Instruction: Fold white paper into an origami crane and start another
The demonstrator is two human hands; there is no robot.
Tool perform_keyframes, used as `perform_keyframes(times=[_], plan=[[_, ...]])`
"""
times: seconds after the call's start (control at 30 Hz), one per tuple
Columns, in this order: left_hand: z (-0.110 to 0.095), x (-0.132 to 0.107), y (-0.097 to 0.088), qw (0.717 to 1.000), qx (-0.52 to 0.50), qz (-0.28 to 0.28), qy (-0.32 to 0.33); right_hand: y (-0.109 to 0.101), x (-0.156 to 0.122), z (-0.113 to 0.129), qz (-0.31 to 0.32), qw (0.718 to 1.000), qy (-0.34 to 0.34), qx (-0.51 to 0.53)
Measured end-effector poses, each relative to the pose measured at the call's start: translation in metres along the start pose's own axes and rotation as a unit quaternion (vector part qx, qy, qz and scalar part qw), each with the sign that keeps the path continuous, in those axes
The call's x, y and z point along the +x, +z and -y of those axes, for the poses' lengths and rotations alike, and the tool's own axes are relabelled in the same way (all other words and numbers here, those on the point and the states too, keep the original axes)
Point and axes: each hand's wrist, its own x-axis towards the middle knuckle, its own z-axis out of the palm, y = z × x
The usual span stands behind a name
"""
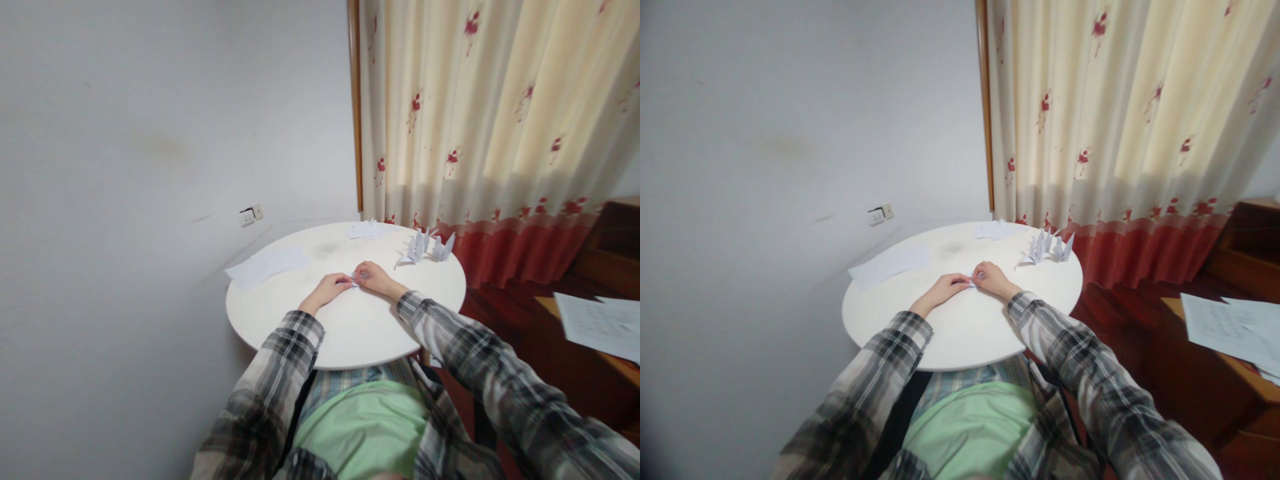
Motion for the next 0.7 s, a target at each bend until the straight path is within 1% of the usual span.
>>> perform_keyframes(times=[0.07,0.13,0.23,0.33,0.47,0.7], plan=[[0.0018,0.0009,0.0002,1.0,-0.005,-0.012,-0.007,0.0006,-0.0003,0.0003,0.017,0.999,0.014,0.034],[0.0034,0.0014,0.0004,0.999,-0.008,-0.028,-0.02,0.001,-0.0006,0.0006,0.036,0.997,0.047,0.055],[0.0049,0.0017,0.0007,0.999,-0.016,-0.034,-0.033,0.0011,-0.0013,0.0008,0.045,0.994,0.08,0.067],[0.0052,0.0018,0.0007,0.999,-0.02,-0.033,-0.038,0.0002,-0.0019,0.0013,0.047,0.992,0.078,0.088],[0.0036,0.0012,0.0006,0.998,-0.021,-0.034,-0.04,-0.0008,-0.0018,0.0003,0.056,0.991,0.056,0.11],[0.0002,0.0004,0.002,0.998,-0.033,-0.037,-0.033,0.0023,0.0018,-0.0048,0.055,0.993,0.067,0.08]])
